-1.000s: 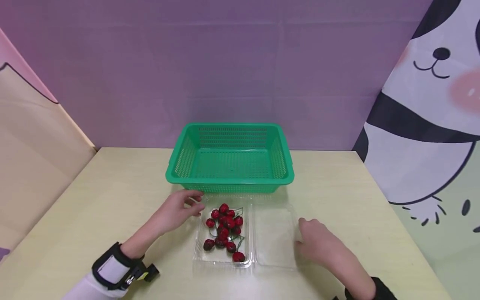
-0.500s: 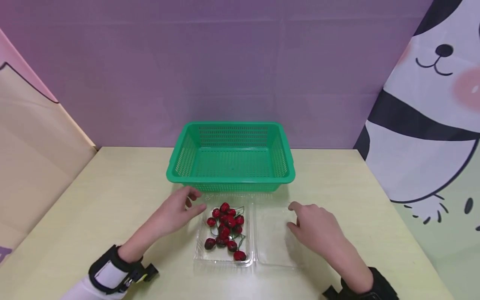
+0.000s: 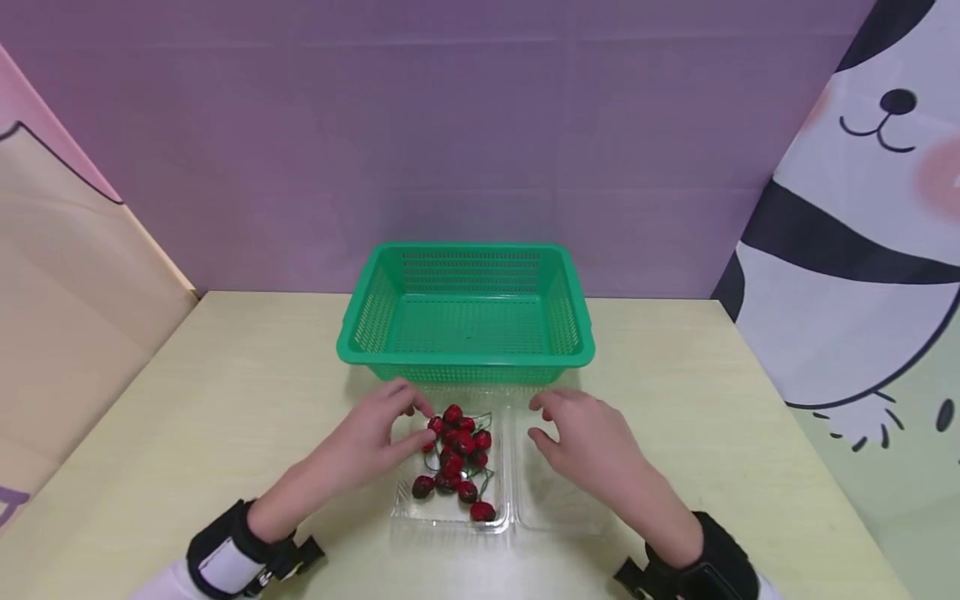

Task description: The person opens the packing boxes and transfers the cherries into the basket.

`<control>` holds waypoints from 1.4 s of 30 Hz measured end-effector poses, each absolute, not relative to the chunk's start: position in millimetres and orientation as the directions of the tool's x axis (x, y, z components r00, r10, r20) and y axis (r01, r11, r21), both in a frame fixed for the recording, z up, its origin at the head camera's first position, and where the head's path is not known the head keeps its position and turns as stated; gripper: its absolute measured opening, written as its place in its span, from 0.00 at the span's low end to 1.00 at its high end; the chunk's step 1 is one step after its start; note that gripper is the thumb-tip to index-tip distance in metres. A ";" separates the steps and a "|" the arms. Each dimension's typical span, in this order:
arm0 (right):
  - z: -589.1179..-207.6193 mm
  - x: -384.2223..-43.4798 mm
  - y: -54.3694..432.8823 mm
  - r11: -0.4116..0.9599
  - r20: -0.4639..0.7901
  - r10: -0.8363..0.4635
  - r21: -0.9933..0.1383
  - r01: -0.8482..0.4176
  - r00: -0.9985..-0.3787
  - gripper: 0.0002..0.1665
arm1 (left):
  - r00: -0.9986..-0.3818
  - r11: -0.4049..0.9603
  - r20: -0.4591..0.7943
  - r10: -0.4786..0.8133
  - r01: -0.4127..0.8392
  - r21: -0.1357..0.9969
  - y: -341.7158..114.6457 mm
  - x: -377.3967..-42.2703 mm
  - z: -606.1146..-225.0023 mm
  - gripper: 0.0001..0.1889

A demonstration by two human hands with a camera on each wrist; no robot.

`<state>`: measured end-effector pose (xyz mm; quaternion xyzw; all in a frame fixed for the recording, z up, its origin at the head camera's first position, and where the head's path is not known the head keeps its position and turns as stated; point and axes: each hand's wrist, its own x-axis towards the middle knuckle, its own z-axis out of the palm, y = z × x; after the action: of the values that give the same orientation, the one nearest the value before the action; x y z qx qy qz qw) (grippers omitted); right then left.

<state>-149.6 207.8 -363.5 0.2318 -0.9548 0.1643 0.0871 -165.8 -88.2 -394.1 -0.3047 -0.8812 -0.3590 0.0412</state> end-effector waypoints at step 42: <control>-367.7 -148.6 178.1 0.792 0.174 -0.519 -0.269 -0.548 -0.837 0.16 | -0.718 0.522 0.129 0.684 0.605 0.602 -62.7 -156.7 -397.3 0.11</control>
<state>-148.6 178.1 -367.7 0.2822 -0.9456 0.1556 0.0454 -156.7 -62.7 -397.3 -0.3702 -0.8701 -0.3194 -0.0618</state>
